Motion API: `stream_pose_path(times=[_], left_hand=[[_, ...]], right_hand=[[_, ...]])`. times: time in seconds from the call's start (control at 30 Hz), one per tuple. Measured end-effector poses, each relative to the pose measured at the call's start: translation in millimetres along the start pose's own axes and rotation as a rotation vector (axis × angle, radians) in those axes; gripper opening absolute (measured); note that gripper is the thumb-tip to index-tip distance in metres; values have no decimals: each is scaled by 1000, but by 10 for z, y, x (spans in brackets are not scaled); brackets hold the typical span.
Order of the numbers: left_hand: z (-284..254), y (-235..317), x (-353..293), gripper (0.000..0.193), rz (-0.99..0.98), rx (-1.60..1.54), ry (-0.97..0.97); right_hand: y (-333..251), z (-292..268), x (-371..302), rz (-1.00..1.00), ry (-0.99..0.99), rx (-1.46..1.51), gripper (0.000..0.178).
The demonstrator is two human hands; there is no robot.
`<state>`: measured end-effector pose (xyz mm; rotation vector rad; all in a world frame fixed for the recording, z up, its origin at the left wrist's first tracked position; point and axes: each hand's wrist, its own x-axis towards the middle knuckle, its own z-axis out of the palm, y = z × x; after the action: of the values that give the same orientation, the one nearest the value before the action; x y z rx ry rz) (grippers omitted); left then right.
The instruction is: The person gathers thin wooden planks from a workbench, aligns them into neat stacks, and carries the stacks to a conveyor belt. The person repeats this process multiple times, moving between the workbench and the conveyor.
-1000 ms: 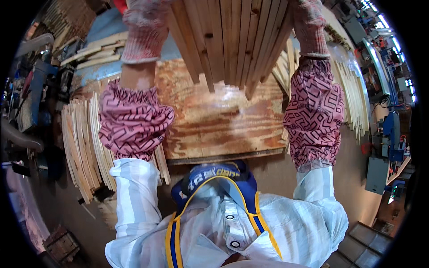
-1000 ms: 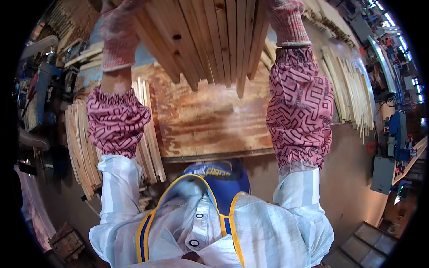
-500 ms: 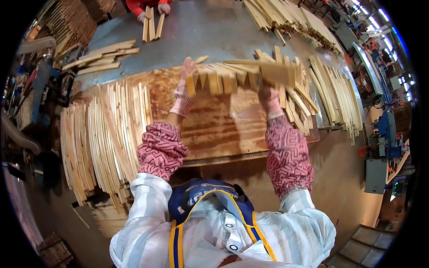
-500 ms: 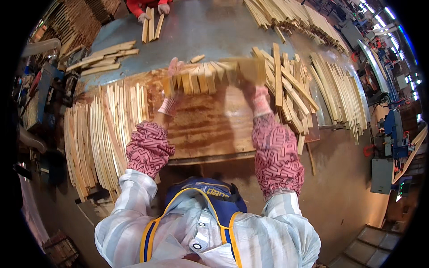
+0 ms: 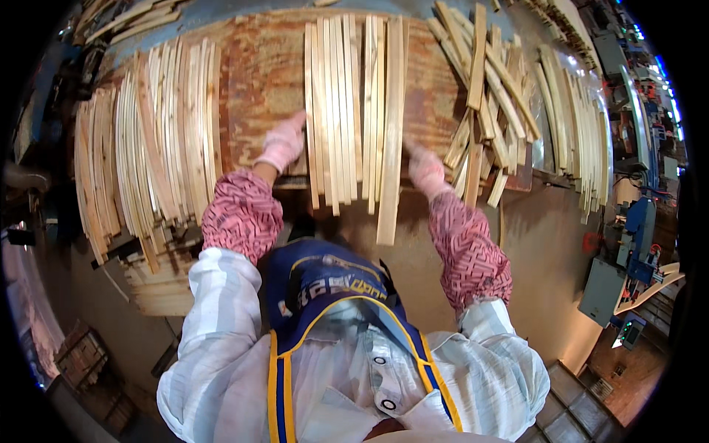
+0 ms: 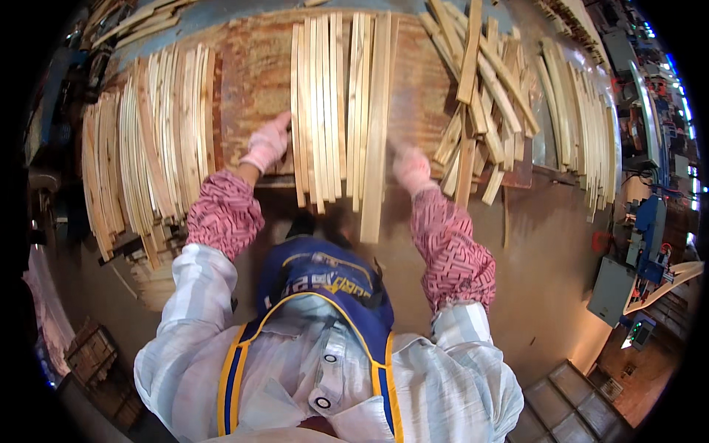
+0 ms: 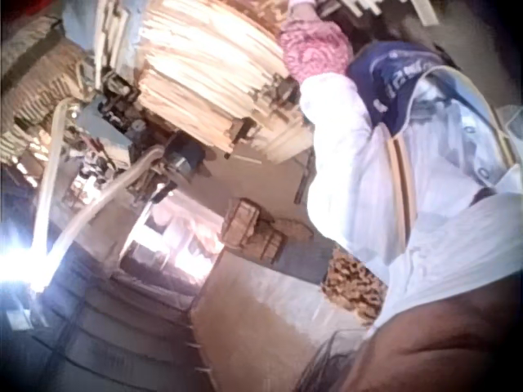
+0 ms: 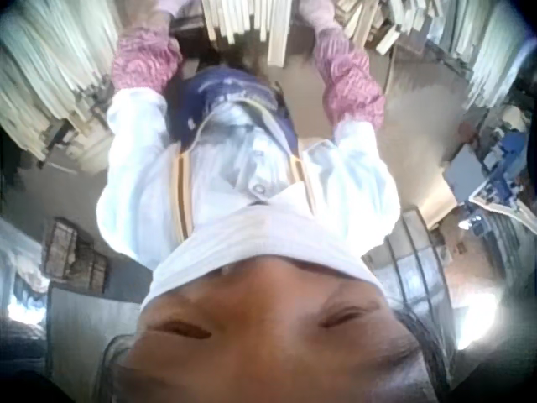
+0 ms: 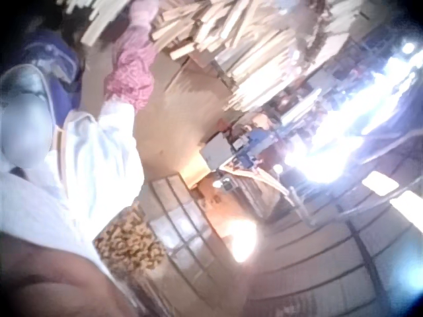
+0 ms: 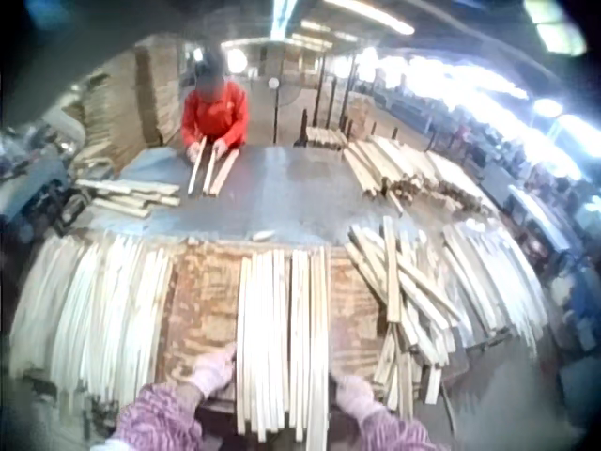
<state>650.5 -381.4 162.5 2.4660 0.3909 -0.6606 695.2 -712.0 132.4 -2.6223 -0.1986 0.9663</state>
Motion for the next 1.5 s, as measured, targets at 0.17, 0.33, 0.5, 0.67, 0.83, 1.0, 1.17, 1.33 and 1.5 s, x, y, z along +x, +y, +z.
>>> stream_pose_path(times=[0.17, 0.33, 0.5, 0.67, 0.83, 1.0, 1.17, 1.33, 1.5], left_hand=[[752, -591, 395, 63, 97, -691, 273], [590, -314, 179, 75, 46, -443, 226], [710, -408, 274, 78, 48, -450, 275], [724, -497, 305, 82, 75, -468, 262], [627, -394, 350, 84, 88, -417, 197], [556, -404, 307, 83, 56, -373, 171], [645, -548, 338, 76, 131, -383, 204], [757, -585, 98, 72, 64, -335, 244], [615, -393, 68, 70, 52, -374, 160]], right_hand=[[-411, -18, 232, 43, 302, 267, 66], [-707, -58, 228, 272, 121, 181, 79], [-814, -52, 135, 294, 295, 173, 64], [-318, -274, 83, 278, 417, 450, 62], [103, 52, 334, 202, 543, 217, 51], [-494, -33, 313, 215, 196, 322, 56], [-709, -134, 341, 351, 11, 161, 74], [-769, -51, 141, 371, 47, 432, 79], [-604, -142, 209, 310, -43, 437, 76]])
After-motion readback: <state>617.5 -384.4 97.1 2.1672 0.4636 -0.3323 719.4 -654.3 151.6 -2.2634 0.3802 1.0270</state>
